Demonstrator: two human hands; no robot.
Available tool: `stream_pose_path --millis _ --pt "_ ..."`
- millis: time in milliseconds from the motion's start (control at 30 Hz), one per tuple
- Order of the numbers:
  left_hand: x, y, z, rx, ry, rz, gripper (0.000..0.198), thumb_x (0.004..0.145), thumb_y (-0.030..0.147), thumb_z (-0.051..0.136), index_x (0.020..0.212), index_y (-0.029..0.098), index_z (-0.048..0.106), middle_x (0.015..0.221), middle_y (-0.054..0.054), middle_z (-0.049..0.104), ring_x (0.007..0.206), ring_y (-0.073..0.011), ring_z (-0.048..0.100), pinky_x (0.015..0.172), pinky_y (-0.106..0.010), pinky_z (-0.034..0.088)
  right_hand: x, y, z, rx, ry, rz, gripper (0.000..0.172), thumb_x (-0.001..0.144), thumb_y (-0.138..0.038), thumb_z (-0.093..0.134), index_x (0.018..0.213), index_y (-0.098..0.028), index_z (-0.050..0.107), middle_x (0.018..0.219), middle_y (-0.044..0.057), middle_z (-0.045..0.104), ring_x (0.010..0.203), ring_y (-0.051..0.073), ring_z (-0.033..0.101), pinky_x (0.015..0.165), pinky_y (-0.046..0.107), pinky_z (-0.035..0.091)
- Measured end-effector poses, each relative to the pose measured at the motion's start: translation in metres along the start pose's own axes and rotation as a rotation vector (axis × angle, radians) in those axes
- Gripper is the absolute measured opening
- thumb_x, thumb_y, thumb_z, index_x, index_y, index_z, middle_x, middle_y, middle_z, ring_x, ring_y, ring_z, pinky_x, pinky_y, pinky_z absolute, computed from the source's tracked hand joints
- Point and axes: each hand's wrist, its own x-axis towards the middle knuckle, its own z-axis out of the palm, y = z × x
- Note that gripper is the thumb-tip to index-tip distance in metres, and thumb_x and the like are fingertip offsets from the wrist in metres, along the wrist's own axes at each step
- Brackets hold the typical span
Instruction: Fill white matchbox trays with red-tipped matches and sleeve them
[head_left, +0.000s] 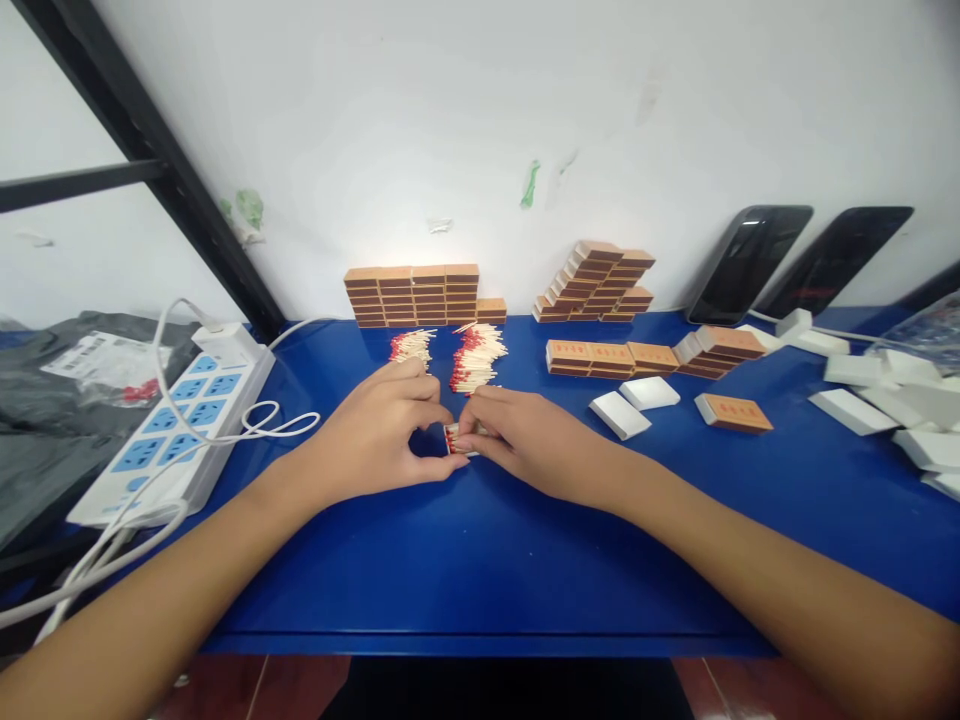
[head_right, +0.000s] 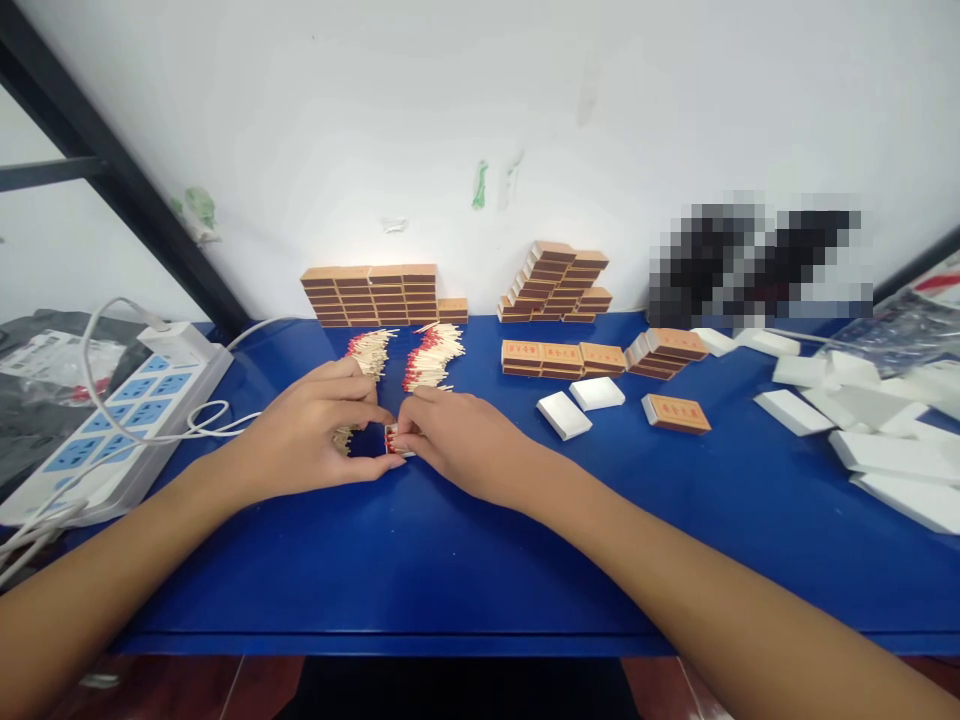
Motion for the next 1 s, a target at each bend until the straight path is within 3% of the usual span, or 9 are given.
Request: stream_pose_path --millis 400,600,767,1000 --pt "0.001 0.000 -0.001 -0.001 0.005 0.005 0.030 0.094 0.049 0.077 0.088 0.020 0.082 0.073 -0.002 0.062 0.079 -0.0203 0.055 0.079 -0.039 0.047 -0.001 0.003 -0.003 -0.043 0.056 -0.057 0.010 0.104 -0.016 0.061 0.098 -0.020 0.069 0.097 0.003 0.067 0.081 0.015 0.059 0.073 0.029 0.041" --pt "0.000 -0.001 0.000 0.008 -0.016 -0.027 0.028 0.092 0.049 0.080 0.090 0.021 0.083 0.074 -0.002 0.063 0.081 -0.0208 0.056 0.082 -0.039 0.047 0.004 0.027 -0.014 -0.176 0.274 0.012 0.009 0.102 -0.023 0.065 0.095 -0.019 0.070 0.086 0.002 0.063 0.075 0.016 0.054 0.071 0.030 0.037" --pt "0.000 -0.001 0.000 0.010 -0.011 -0.029 0.029 0.092 0.050 0.080 0.091 0.021 0.084 0.074 -0.002 0.063 0.081 -0.0208 0.056 0.081 -0.038 0.046 0.008 0.049 -0.018 -0.282 0.188 0.138 0.012 0.102 -0.030 0.066 0.105 -0.019 0.070 0.095 0.005 0.064 0.082 0.020 0.057 0.073 0.032 0.038" --pt "0.000 -0.003 0.000 0.018 -0.015 -0.030 0.029 0.091 0.050 0.080 0.090 0.021 0.083 0.073 -0.002 0.063 0.079 -0.0201 0.055 0.081 -0.039 0.046 0.010 0.052 -0.017 -0.236 0.134 0.112 0.008 0.102 -0.022 0.061 0.097 -0.020 0.067 0.097 0.005 0.062 0.083 0.019 0.056 0.074 0.030 0.038"
